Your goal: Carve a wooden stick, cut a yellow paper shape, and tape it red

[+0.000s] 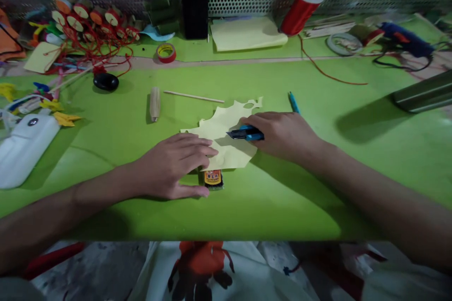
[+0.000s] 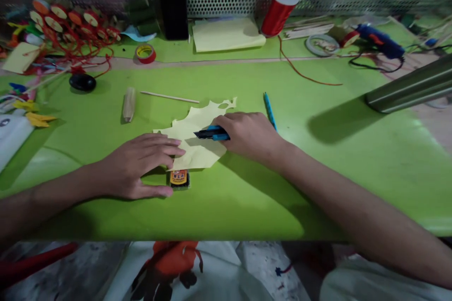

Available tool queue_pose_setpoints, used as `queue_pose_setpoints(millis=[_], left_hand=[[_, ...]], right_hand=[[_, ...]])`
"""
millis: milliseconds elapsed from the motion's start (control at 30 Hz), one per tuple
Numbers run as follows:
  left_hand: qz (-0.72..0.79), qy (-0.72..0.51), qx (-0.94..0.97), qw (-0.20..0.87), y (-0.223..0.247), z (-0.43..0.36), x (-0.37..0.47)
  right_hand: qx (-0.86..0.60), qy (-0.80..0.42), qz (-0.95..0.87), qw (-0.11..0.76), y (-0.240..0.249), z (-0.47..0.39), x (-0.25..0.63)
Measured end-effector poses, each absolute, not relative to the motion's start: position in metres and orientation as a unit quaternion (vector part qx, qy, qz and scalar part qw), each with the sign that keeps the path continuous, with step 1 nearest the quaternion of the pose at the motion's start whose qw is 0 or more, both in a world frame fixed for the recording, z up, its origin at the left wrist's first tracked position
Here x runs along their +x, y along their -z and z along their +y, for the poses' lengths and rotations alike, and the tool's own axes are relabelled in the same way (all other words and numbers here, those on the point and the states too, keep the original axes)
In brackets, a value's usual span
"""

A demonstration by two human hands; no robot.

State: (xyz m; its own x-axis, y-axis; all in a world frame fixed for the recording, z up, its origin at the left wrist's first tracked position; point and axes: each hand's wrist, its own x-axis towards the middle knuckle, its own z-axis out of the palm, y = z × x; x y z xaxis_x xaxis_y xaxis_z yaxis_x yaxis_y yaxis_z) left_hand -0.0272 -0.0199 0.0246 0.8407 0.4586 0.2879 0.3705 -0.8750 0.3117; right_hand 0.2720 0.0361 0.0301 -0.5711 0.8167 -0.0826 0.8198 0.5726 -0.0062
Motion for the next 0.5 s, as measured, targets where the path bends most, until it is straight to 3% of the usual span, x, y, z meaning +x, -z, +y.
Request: queue_pose_setpoints(millis=[300,500], left_hand=[[0.139,-0.21,0.965,0.073,-0.017,-0.016,-0.029],[0.139,-0.242,0.958,0.056,-0.012,-0.02,-0.026]], right_hand=[[0.448,0.048,0.892,0.006,-0.037,0.039,0.275],[0.434,0.209,0.876,0.026,-0.073,0.011,0.275]])
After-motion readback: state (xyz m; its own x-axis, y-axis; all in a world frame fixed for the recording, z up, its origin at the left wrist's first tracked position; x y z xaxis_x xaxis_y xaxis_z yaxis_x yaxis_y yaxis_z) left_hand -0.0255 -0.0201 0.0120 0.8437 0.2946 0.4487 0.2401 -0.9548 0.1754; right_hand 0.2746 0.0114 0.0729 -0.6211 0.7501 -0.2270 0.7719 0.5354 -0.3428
